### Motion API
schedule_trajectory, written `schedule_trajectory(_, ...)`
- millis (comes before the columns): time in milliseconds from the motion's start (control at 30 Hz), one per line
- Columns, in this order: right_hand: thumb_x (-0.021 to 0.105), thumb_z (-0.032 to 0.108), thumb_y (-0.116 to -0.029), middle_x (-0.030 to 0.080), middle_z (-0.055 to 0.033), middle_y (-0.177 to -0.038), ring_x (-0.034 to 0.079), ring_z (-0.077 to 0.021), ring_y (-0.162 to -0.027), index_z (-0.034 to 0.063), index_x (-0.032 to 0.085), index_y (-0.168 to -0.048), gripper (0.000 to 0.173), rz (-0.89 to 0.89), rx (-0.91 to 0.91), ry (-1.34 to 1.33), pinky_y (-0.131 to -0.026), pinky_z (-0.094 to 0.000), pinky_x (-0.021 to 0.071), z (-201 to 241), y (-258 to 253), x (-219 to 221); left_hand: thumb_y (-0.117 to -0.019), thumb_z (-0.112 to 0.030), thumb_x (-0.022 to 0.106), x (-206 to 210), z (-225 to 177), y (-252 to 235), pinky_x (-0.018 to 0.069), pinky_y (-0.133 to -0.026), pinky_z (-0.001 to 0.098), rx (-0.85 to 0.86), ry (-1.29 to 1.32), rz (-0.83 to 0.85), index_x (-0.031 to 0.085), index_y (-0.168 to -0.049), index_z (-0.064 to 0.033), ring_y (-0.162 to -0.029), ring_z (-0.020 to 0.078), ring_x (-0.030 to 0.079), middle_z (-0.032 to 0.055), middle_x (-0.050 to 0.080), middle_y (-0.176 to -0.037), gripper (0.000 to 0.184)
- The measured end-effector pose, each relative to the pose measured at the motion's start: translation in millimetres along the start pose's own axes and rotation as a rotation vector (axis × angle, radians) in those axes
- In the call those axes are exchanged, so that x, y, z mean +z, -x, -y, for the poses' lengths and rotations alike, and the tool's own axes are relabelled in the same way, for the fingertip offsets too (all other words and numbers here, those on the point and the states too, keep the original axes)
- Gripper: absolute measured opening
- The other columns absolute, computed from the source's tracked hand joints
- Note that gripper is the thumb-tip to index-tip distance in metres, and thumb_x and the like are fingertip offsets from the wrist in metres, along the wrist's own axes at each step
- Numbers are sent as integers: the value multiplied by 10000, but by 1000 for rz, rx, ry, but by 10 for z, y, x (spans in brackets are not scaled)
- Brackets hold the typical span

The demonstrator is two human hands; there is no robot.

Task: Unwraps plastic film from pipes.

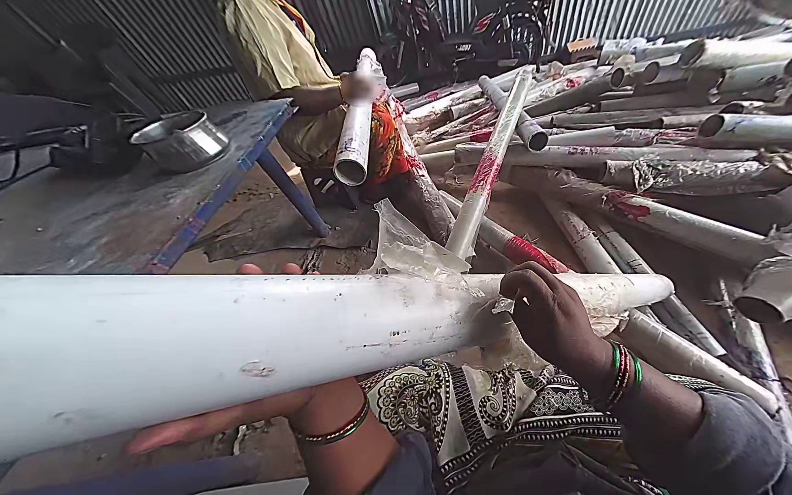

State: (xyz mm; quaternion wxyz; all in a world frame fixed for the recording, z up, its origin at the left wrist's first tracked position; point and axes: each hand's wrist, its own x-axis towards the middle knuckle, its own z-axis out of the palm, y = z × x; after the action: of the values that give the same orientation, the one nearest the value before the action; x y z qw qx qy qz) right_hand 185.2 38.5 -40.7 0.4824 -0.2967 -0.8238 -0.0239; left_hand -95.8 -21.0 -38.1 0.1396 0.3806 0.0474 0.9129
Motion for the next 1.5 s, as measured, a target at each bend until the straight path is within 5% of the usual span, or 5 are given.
schedule_trajectory(333, 580, 235, -1018, 677, 45, -864, 612, 59, -772, 40, 682, -1016, 220, 123, 631, -333, -744, -135, 509, -395, 217, -309, -957, -726, 352, -1, 91, -59, 494, -1016, 572, 72, -167, -200, 381, -1398, 14, -1260, 391, 582, 238, 597, -1332, 862)
schedule_trajectory(567, 593, 568, -948, 729, -81, -990, 683, -170, -859, 59, 702, -1087, 539, 222, 261, -136, -711, -330, 547, -244, 158, -352, -980, -710, 301, 83, 72, -56, 484, -1027, 577, 65, -144, -209, 328, -1429, 30, -1278, 395, 561, 254, 564, -1355, 866)
schedule_trajectory(733, 713, 313, -917, 720, -143, -1025, 698, -339, -966, 70, 715, -1083, 294, 347, 134, -19, -786, -494, 565, -127, 54, -203, -983, -709, 282, 96, 80, -82, 482, -1021, 590, 81, -176, -220, 329, -1425, 42, -1269, 407, 560, 267, 559, -1345, 873)
schedule_trajectory(1100, 585, 201, -989, 713, -78, -822, 707, -249, -788, 65, 674, -930, 173, 115, 76, 65, -708, -386, 565, -345, 171, -4, -990, -698, 269, 40, 109, -75, 485, -1015, 592, 74, -199, -220, 324, -1416, 50, -1273, 418, 557, 279, 553, -1353, 863)
schedule_trajectory(1500, 609, 331, -998, 725, -91, -1043, 682, -186, -992, 79, 716, -1054, 279, 40, 208, -133, -837, -339, 545, -355, 164, -208, -948, -762, 301, 60, 98, -90, 509, -993, 582, 54, -127, -210, 346, -1427, 31, -1249, 406, 583, 257, 583, -1335, 927)
